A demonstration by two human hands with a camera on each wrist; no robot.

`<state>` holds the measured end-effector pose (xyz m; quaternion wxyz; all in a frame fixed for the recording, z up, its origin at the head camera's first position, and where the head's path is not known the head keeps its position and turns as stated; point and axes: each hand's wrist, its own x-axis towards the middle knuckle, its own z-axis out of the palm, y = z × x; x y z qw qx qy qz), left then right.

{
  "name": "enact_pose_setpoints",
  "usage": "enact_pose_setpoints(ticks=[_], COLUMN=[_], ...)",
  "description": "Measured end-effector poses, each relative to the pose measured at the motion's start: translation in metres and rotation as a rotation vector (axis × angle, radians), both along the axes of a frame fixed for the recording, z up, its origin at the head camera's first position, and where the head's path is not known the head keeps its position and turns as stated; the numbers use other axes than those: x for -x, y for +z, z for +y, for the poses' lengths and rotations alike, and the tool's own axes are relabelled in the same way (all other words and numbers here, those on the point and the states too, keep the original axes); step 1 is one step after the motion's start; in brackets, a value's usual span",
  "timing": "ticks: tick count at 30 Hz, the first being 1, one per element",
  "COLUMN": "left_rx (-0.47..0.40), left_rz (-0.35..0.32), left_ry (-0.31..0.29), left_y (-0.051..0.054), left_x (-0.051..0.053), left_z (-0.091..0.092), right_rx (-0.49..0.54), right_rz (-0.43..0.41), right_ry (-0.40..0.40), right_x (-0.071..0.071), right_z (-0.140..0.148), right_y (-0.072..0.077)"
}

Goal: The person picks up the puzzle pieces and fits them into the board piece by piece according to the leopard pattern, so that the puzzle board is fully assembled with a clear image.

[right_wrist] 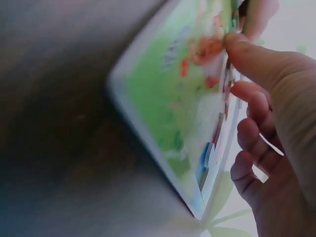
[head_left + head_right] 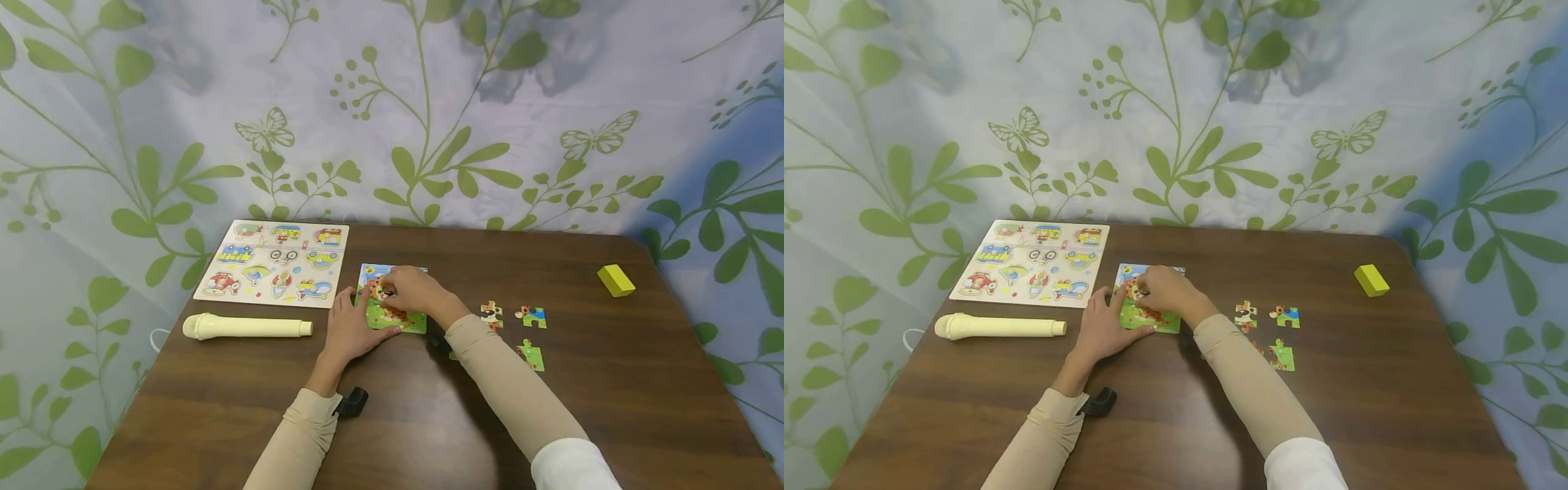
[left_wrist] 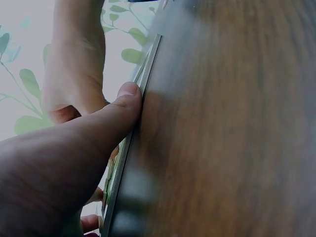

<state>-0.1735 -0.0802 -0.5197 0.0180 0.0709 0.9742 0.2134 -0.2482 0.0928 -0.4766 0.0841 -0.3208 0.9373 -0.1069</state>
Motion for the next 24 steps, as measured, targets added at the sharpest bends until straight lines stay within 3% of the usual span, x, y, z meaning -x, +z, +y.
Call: enact_pose_setpoints(ticks=[8,19,24], left_rx=[0.006,0.009,0.001], left_rz=[0.005,0.023,0.025], left_ry=[0.001,-0.022,-0.026], left_y=[0.0,0.002,0.003], left_x=[0.0,-0.001,-0.002], left_z=[0.0,-0.002,-0.001], right_rx=[0.06,-0.075,-0.1], right_rz=[0.044,0.188,0.161], right_ry=[0.006,0.033,0.009], right_x=[0.001,-0.003,-0.003], right_z=[-0.001,-0.018,-0.021], right_y=[-0.003,0.0,0.0])
